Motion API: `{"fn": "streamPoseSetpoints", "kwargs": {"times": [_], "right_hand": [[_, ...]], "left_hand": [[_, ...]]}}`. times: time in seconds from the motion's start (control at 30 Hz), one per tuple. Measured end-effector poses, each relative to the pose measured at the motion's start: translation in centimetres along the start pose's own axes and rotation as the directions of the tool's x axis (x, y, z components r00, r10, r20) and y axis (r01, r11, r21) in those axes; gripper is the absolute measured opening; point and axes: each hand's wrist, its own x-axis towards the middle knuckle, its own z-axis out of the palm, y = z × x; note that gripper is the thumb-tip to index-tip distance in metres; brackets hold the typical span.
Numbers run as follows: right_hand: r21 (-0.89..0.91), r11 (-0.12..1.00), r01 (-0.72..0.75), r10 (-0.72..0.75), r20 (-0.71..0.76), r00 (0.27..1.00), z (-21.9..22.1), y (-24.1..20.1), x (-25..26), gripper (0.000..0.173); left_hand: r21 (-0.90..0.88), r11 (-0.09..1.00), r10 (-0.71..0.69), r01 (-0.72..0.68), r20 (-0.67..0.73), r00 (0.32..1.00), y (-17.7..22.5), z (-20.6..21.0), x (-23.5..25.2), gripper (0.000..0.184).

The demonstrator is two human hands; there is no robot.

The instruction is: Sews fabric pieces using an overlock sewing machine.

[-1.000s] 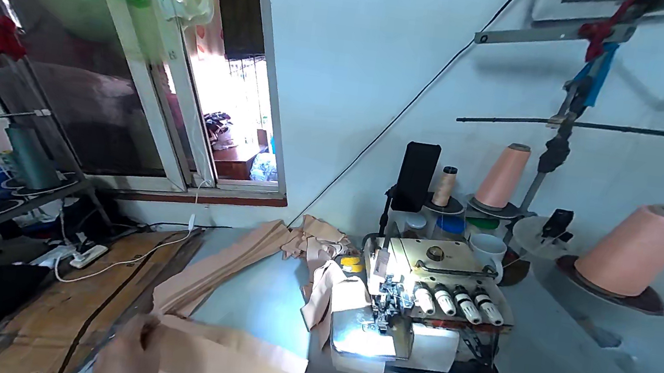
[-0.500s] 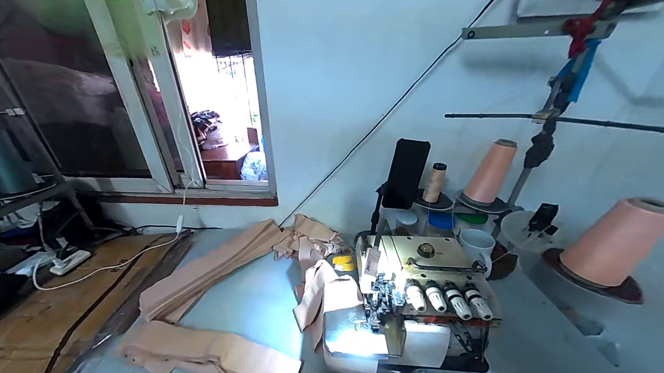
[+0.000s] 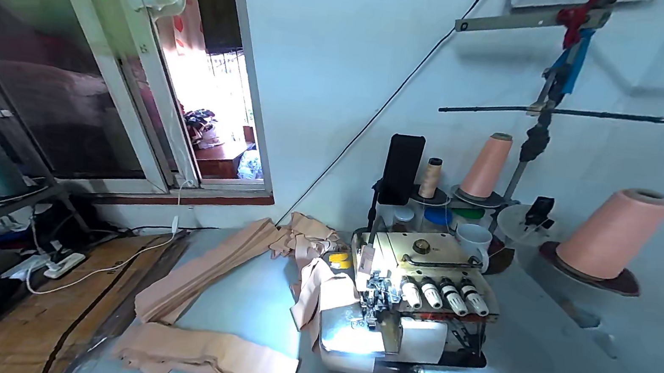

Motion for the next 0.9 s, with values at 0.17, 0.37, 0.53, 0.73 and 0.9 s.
{"fn": "streamPoseSetpoints", "kwargs": {"times": [0.17,0.37,0.53,0.73,0.9], "right_hand": [[0.345,0.938,0.02,-0.038,0.045,0.998,0.2,0.4,0.6,0.014],[0.569,0.821,-0.048,0.002,0.082,0.997,0.2,0.4,1.4,0.016],[0.475,0.873,-0.113,0.117,0.021,0.993,-1.0,0.3,2.6,0.007],[0.476,0.862,-0.173,0.274,-0.151,0.95,-2.1,0.4,3.9,0.005],[0.524,0.84,-0.14,0.309,-0.249,0.918,-1.7,1.5,3.9,0.018]], "left_hand": [[-0.237,0.956,0.205,-0.17,0.134,0.969,-2.5,-1.1,1.9,0.014],[-0.367,0.924,0.19,-0.108,0.195,0.962,-1.9,-1.9,4.4,0.018],[-0.188,0.964,0.225,-0.186,0.21,0.951,0.2,-1.1,7.3,0.009],[0.14,0.961,0.199,-0.237,0.239,0.95,1.2,3.4,9.8,0.018],[0.304,0.916,0.206,-0.262,0.202,0.957,0.9,5.7,9.9,0.015]]}}
